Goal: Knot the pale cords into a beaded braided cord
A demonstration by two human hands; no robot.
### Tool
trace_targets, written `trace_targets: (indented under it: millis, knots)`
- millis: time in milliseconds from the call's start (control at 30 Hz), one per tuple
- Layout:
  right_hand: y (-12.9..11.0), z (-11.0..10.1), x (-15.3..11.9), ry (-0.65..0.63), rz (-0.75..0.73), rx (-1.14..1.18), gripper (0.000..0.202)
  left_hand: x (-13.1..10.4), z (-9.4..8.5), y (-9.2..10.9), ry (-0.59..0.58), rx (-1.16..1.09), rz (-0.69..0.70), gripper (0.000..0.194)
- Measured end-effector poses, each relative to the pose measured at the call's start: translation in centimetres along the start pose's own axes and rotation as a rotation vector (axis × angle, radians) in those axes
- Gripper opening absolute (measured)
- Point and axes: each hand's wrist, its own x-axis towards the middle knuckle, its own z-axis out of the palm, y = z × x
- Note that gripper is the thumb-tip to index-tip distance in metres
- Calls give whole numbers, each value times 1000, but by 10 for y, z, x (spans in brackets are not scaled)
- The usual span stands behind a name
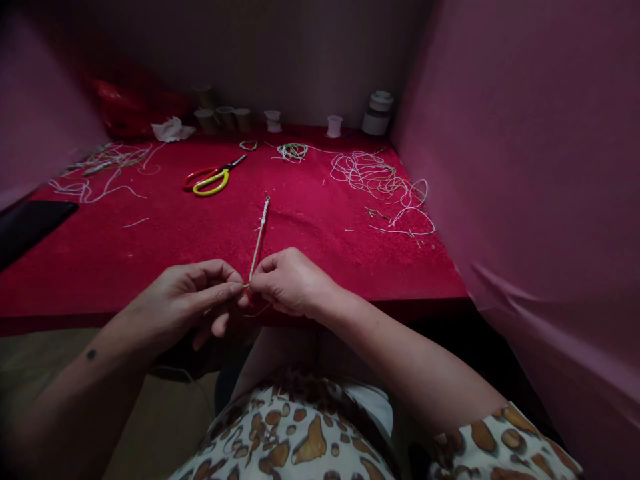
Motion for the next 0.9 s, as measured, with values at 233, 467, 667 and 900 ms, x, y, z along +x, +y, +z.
trace_targets:
  millis: [233,467,667,900]
  knots:
    - [5,3,4,34,-39,-18,18,-4,-1,2,59,82,1,13]
    - [2,3,1,44,-15,-57,18,-2,-3,1,92,133,28,12]
    - [3,6,3,69,-16,-38,17,-10,8,-7,295,398,269,16]
    - [-3,4,-1,28,23,-9,16,-18,42,-28,508,784,405,17]
